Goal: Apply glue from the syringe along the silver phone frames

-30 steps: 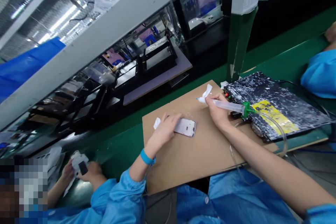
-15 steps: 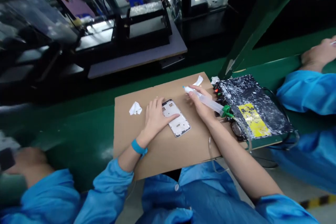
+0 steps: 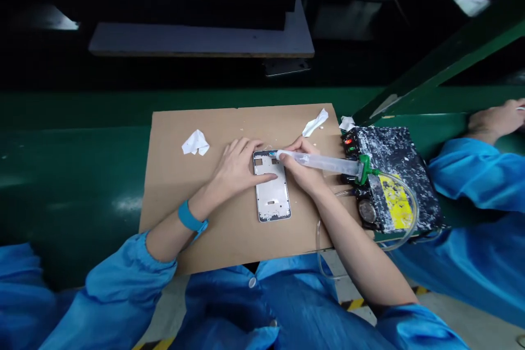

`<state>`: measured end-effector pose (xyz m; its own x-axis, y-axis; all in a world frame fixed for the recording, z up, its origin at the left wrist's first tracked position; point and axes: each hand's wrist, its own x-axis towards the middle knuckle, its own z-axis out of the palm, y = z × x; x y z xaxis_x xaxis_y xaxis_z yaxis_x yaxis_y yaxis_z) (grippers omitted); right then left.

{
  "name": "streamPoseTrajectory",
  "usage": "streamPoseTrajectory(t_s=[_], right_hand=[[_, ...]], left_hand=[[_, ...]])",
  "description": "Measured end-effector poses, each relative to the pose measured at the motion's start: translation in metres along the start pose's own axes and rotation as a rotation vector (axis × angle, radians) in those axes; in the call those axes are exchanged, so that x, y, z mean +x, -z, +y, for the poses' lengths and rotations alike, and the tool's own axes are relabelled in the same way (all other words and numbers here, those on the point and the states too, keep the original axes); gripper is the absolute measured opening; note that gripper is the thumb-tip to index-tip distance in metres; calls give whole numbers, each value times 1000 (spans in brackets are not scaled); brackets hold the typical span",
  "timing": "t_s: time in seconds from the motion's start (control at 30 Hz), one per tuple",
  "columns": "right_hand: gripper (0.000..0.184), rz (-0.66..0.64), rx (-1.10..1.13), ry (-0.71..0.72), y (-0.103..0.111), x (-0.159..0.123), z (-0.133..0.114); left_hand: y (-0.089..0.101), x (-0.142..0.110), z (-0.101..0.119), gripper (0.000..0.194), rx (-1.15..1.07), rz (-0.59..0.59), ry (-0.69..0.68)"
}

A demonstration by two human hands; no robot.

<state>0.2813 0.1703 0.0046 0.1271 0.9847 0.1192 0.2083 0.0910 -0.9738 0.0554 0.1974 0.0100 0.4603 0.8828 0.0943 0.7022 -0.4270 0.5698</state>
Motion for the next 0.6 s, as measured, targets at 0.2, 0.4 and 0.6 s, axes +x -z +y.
streamPoseTrajectory(t_s=[0.2, 0.4, 0.6], right_hand=[[34, -59, -85, -25, -2, 1, -2], [32, -74, -92, -34, 0, 1, 0], [33, -81, -119, 4, -2, 2, 0]], left_hand=[[-3, -2, -2, 83, -2, 2, -20], [-1, -1, 1, 83, 13, -9, -12], [-4, -1, -3, 80, 19, 20, -40]])
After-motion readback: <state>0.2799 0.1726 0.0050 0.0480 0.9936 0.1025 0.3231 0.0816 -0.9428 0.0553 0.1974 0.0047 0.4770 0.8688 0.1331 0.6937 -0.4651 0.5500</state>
